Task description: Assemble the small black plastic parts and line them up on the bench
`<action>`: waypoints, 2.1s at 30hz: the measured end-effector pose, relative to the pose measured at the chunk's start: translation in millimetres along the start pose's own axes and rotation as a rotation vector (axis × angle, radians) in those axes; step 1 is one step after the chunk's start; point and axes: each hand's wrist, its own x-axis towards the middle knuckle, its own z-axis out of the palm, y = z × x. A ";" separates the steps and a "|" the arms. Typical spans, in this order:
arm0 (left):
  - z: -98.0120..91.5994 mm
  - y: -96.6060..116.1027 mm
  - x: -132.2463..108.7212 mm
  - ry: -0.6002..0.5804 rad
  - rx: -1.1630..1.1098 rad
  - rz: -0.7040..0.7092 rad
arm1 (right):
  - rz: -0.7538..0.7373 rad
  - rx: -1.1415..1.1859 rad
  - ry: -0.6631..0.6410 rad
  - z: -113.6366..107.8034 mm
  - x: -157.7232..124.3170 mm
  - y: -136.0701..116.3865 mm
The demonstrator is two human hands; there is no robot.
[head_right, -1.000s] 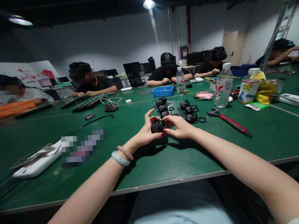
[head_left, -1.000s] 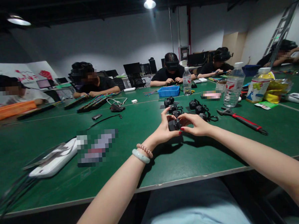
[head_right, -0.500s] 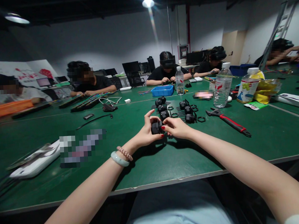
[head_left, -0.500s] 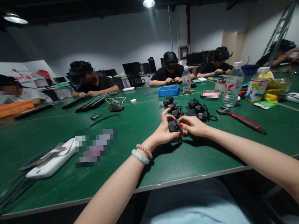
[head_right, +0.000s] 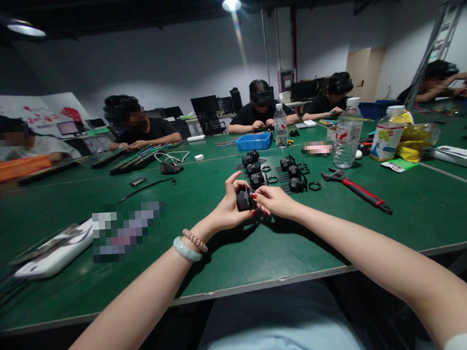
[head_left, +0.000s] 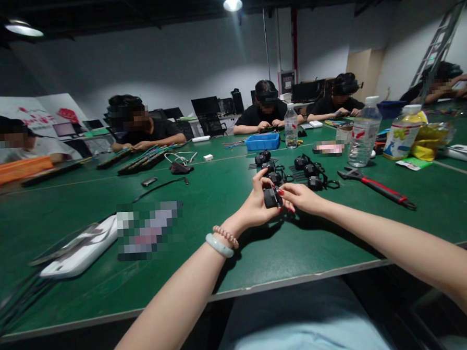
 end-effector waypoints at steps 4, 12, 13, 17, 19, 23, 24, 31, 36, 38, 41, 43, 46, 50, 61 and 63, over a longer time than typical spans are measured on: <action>1.2 -0.5 0.2 0.001 0.010 0.018 | 0.082 0.061 0.029 2.1 2.1 3.8; 1.7 1.9 0.3 -0.023 0.081 0.074 | 0.304 0.281 -0.001 5.9 0.4 -1.6; 1.5 3.0 0.3 -0.034 0.089 0.084 | 0.344 0.290 -0.024 6.4 -0.3 -3.4; 1.5 5.3 1.3 -0.050 0.092 0.105 | 0.425 0.258 -0.080 7.4 -1.4 -10.9; 1.8 4.9 2.3 -0.023 0.067 0.092 | 0.385 0.223 -0.065 6.4 -0.7 -13.1; 1.8 3.5 4.2 0.028 0.031 0.042 | 0.293 0.132 0.039 1.1 1.1 -13.0; 1.6 3.1 4.5 0.039 0.026 0.032 | 0.252 0.093 0.089 -0.8 1.2 -12.9; -1.1 2.2 5.1 0.091 -0.004 -0.011 | -0.340 -0.267 0.150 -10.4 -5.6 -24.1; -1.9 3.0 4.7 0.072 -0.030 -0.031 | -0.532 -0.371 0.073 -8.3 -9.0 -29.4; -1.9 3.3 4.6 0.068 -0.028 -0.037 | -0.528 -0.368 0.075 -7.7 -9.0 -28.9; -1.9 3.8 4.6 0.060 -0.021 -0.040 | -0.512 -0.344 0.076 -7.4 -8.6 -27.4; -1.8 4.1 4.5 0.054 -0.014 -0.042 | -0.502 -0.319 0.078 -7.2 -8.2 -26.2; -1.8 4.6 3.9 0.046 -0.013 -0.059 | -0.468 -0.273 0.073 -6.6 -7.6 -23.6; -1.2 5.0 3.1 0.037 -0.022 -0.100 | -0.404 -0.215 0.069 -6.5 -6.8 -18.8; -0.9 4.4 2.4 0.035 -0.014 -0.084 | -0.262 -0.026 0.037 -6.6 -4.0 -10.2; -0.8 3.6 2.3 0.031 -0.014 -0.068 | -0.222 0.031 0.026 -6.3 -3.3 -8.8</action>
